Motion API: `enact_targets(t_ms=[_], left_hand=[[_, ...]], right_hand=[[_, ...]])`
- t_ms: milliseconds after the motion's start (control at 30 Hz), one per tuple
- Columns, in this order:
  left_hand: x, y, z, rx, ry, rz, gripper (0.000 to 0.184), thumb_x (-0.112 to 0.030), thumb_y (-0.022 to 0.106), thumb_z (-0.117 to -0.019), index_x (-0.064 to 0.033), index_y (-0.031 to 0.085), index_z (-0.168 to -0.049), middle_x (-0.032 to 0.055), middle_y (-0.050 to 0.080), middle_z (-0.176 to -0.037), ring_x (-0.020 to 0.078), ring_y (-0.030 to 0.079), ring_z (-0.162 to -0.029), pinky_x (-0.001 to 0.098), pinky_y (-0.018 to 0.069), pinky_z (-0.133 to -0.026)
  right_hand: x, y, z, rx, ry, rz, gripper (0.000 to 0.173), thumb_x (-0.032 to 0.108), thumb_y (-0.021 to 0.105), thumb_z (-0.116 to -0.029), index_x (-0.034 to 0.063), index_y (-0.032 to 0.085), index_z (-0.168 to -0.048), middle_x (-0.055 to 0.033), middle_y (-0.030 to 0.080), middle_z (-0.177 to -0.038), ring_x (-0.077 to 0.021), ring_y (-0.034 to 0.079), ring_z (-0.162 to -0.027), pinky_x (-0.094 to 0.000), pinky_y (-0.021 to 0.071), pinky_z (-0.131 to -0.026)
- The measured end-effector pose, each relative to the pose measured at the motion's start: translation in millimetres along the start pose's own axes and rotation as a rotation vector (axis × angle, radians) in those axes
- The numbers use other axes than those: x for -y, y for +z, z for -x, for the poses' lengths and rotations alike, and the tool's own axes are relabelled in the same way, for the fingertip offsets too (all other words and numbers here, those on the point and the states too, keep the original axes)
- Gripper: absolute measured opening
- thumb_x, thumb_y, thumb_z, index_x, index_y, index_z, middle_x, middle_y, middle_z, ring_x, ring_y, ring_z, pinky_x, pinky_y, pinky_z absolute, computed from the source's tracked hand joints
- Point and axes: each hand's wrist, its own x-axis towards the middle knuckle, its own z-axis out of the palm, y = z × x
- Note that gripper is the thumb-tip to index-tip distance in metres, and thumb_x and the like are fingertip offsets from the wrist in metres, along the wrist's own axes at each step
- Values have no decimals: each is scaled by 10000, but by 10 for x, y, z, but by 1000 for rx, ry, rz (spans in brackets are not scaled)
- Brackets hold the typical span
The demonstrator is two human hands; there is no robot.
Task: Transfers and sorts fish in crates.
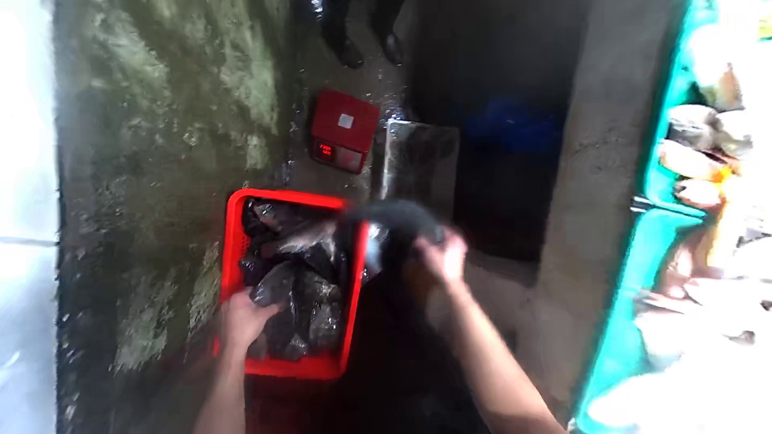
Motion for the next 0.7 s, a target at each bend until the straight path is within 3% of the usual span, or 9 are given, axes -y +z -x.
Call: enact_targets(t_ms=[67,133,200,267,367,467,533,600,700], left_hand=[[-267,-71,489,-45,16,163,706,-545,924,-636,-123,736,-1170,125,753,-1065,316,716,-1033,622,555,-926],[-747,-141,771,-70,106,345,683,-564,923,-617,-154,746,-1134,28,767,-1046,173,730,-1011,503,599,-935],[-1344,-75,848,-58,214,522,664,-534,930,-640,-144,737,-1142,-10,763,-1062,104,718,-1026,419,601,-963],[-1873,227,705,-75,340,691,682,-470,941,-656,-102,711,-1183,16,763,-1083,108,720,-1037,395,603,-972],[-2142,664,405,26,444,716,819,-420,900,-747,-80,563,-1412,108,675,-1299,198,645,-1212,433,523,-1081],[-1607,559,228,-87,374,482,617,-304,766,-886,-158,556,-1447,93,619,-1396,234,609,-1266,464,523,-1071],[-949,341,-56,-120,351,131,722,-126,781,-829,-122,505,-1496,151,545,-1474,334,515,-1367,553,458,-1114],[-275,272,-462,-82,408,-171,768,-64,837,-766,-32,521,-1466,224,523,-1484,426,438,-1418,626,333,-1178],[359,292,-885,6,539,-458,463,21,670,-905,-67,632,-1357,148,571,-1462,349,423,-1458,556,260,-1249]], right_hand=[[-332,-19,-328,-1,117,-103,471,286,855,-777,56,728,-1167,-138,750,-1021,-269,730,-943,-522,595,-884],[-704,138,-644,82,230,-331,432,227,787,-886,11,665,-1239,-130,758,-993,-231,746,-825,-431,641,-723],[-1004,231,-743,263,367,-482,524,301,695,-995,20,543,-1410,-174,713,-1185,-281,734,-979,-458,635,-803],[-1103,266,-479,348,399,-434,597,335,666,-1013,52,463,-1498,-185,670,-1292,-297,714,-1051,-478,617,-849],[-1027,258,192,316,290,-285,529,238,658,-1015,16,484,-1463,-183,712,-1181,-276,742,-892,-465,639,-763],[-554,250,834,158,-49,-137,346,190,671,-979,-2,656,-1267,-131,749,-1067,-202,744,-881,-432,638,-812],[-57,482,1021,163,-433,-85,318,189,665,-965,8,682,-1225,-90,748,-1098,-140,731,-981,-363,632,-883],[511,932,895,273,-703,70,409,210,692,-932,36,669,-1301,-130,696,-1248,-221,665,-1180,-420,563,-1023],[1080,1753,478,454,-873,515,631,209,741,-861,153,557,-1462,-128,579,-1448,-326,534,-1353,-548,452,-1116]])
